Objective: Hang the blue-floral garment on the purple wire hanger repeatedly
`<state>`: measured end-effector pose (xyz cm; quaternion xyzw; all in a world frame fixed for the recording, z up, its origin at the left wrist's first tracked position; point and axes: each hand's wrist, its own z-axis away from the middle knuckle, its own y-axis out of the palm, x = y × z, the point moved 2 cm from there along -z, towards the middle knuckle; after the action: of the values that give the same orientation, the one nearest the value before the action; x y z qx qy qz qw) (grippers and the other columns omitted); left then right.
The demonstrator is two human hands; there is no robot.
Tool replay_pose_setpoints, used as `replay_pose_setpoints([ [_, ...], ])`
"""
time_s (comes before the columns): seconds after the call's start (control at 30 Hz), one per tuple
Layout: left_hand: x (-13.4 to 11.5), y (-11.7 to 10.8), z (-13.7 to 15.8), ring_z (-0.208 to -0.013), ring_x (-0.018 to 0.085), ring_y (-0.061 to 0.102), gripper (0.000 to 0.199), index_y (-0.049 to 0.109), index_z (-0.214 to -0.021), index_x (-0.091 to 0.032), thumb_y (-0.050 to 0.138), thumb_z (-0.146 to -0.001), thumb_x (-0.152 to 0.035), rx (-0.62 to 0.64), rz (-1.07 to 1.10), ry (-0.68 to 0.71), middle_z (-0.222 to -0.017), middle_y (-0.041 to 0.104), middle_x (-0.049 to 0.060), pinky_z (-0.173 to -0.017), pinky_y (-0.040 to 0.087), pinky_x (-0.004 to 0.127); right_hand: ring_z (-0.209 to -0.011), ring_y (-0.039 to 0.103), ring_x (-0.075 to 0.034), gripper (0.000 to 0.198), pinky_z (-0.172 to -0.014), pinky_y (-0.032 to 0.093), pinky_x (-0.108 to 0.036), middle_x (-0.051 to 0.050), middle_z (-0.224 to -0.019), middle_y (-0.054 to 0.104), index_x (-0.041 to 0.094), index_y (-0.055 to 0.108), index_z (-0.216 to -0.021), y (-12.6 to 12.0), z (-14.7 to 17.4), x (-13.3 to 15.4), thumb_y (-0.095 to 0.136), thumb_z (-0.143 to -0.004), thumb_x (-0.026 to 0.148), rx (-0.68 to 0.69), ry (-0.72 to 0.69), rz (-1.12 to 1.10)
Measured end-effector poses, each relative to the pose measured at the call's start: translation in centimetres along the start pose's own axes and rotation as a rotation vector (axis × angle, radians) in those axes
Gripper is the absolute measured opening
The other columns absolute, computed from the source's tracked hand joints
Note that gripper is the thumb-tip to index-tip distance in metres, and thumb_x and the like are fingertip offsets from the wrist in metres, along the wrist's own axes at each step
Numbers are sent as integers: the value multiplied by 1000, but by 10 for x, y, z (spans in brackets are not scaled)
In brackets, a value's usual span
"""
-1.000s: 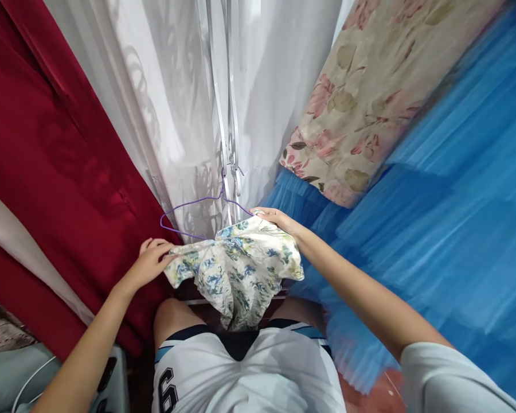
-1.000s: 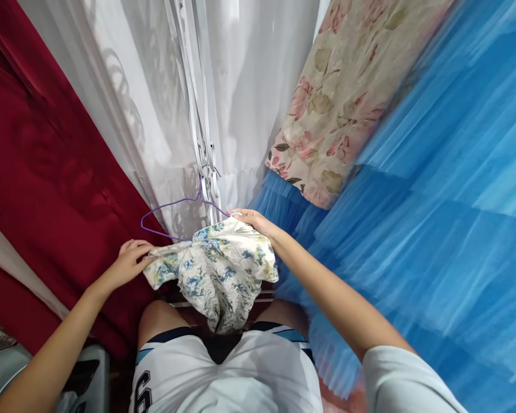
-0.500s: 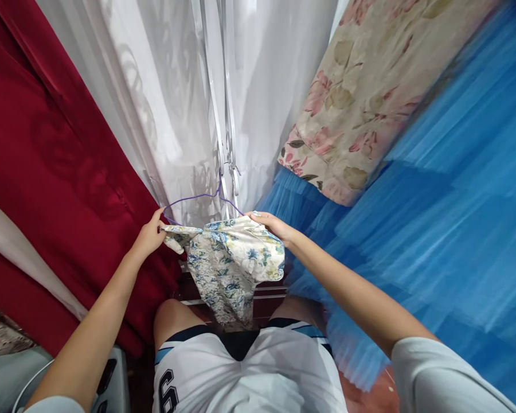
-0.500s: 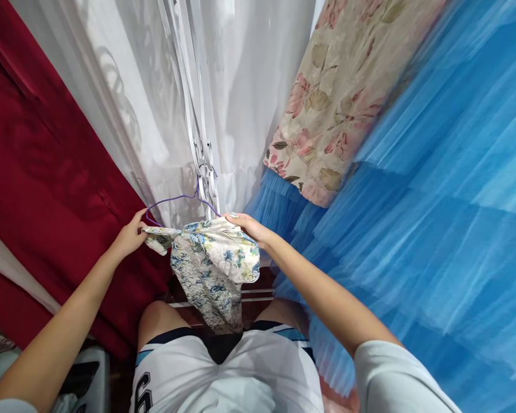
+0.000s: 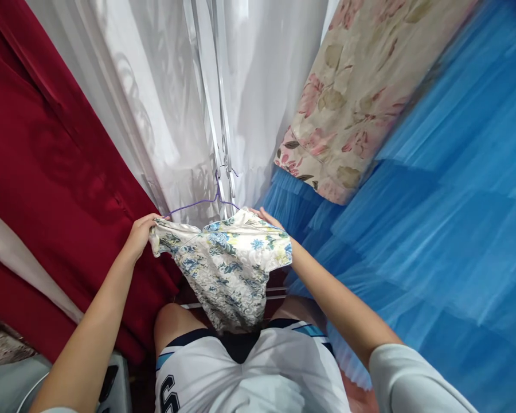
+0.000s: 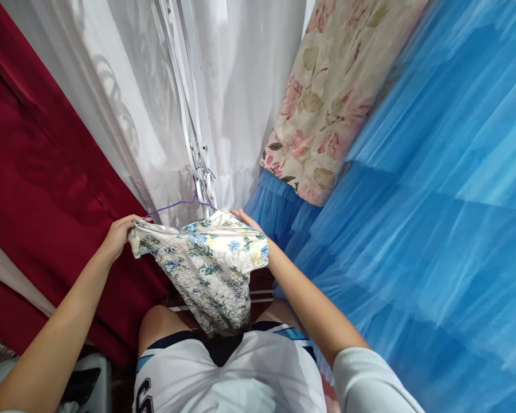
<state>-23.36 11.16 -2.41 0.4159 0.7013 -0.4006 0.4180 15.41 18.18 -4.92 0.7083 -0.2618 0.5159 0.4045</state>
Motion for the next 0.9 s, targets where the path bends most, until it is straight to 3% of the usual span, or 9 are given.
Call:
replay_pose_setpoints([
  [0.13, -11, 4, -2, -68, 16, 57, 23, 67, -86, -16, 53, -72, -29, -110, -128, 68, -76, 66, 1, -61, 43, 24, -96, 67, -29, 64, -79, 53, -41, -10, -102, 70, 21, 64, -109, -17, 42, -13, 46, -81, 76, -194, -99, -116],
  [0.27, -29, 14, -12, -63, 14, 53, 20, 64, -85, -17, 50, -76, -27, -103, -197, 155, -77, 64, 1, -58, 39, 23, -67, 59, -21, 43, -59, 45, -30, -2, -71, 64, 21, 64, -82, -12, 72, -18, 62, -80, 64, -338, -216, 158],
  [0.43, -63, 45, -19, -82, 17, 58, 28, 67, -103, -17, 49, -86, -31, -8, -390, 384, -105, 65, 6, -73, 45, 26, -62, 51, -18, 36, -58, 41, -29, -1, -67, 60, 20, 66, -77, -3, 66, 5, 66, -81, 56, -449, -375, 261],
  [0.57, -78, 71, -6, -105, 21, 58, 36, 60, -120, -18, 49, -91, -38, -72, -518, 503, -122, 59, 10, -91, 43, 31, -62, 53, -19, 35, -57, 42, -30, -3, -66, 63, 19, 69, -78, 0, 49, 36, 69, -79, 54, -516, -408, 210],
  [0.67, -67, 77, 8, -104, 23, 57, 30, 63, -109, -18, 52, -91, -40, -134, -610, 501, -110, 63, 9, -90, 42, 31, -61, 55, -19, 36, -57, 43, -29, -3, -65, 62, 18, 69, -74, 17, 44, 58, 70, -79, 53, -421, -378, 224],
  [0.73, -51, 77, 14, -93, 21, 59, 25, 65, -95, -17, 54, -90, -39, -159, -574, 453, -97, 65, 7, -81, 42, 29, -65, 58, -19, 40, -60, 44, -28, -4, -67, 63, 17, 69, -74, 38, 50, 68, 66, -82, 56, -279, -354, 286],
  [0.8, -35, 77, 18, -77, 18, 58, 29, 64, -82, -15, 51, -92, -40, -215, -406, 357, -82, 62, 5, -70, 41, 27, -73, 61, -20, 48, -67, 47, -29, -5, -75, 66, 16, 71, -83, 64, 67, 69, 58, -85, 63, -33, -308, 363],
  [0.9, -20, 84, 23, -61, 12, 49, 41, 62, -76, -14, 49, -92, -49, -302, -13, 225, -68, 55, 2, -56, 37, 23, -90, 64, -24, 68, -82, 50, -34, -10, -100, 70, 15, 68, -112, 93, 99, 55, 40, -88, 72, 391, -222, 351],
])
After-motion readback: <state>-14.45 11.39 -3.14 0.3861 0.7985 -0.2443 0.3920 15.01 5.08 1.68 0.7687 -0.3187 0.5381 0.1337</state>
